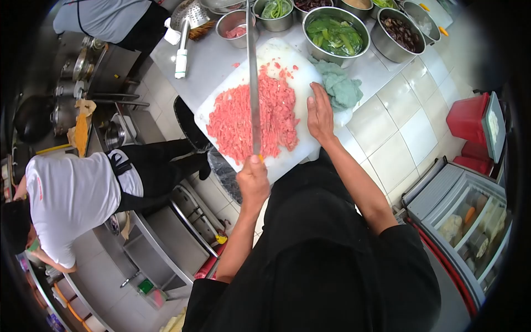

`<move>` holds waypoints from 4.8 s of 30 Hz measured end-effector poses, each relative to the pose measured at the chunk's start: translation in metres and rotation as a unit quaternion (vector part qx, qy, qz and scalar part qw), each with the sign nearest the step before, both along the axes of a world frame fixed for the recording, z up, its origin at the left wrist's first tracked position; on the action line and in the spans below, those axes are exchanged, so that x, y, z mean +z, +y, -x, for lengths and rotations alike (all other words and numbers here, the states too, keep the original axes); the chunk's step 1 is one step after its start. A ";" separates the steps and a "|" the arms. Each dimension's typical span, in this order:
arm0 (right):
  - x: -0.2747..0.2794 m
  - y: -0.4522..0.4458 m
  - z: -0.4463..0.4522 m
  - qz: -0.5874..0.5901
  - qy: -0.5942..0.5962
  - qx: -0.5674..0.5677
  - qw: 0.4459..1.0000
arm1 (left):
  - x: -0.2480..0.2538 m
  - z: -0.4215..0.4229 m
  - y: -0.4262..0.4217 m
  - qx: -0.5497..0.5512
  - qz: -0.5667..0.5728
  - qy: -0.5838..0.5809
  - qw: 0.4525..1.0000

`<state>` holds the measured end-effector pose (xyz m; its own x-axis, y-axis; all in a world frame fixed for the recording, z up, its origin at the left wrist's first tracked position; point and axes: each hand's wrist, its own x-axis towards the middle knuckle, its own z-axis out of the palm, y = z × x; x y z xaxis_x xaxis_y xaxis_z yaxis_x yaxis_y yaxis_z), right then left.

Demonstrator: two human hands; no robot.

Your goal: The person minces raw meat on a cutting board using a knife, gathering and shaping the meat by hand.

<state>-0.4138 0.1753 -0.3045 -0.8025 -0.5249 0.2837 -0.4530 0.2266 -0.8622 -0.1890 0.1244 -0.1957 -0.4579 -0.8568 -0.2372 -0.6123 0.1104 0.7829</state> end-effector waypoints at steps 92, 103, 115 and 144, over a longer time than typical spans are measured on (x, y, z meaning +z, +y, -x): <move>-0.005 0.012 0.003 0.049 0.026 -0.071 0.996 | 0.005 -0.011 0.012 -0.022 -0.036 -0.074 0.996; -0.005 0.011 0.003 0.057 0.028 -0.079 0.995 | 0.009 -0.018 0.012 -0.065 -0.043 -0.123 0.989; -0.005 0.017 -0.002 0.052 0.016 -0.088 0.995 | 0.022 -0.018 0.022 -0.049 -0.040 -0.068 0.996; -0.003 0.034 -0.012 0.041 -0.003 0.013 0.999 | -0.017 -0.042 0.007 -0.043 -0.102 -0.132 0.985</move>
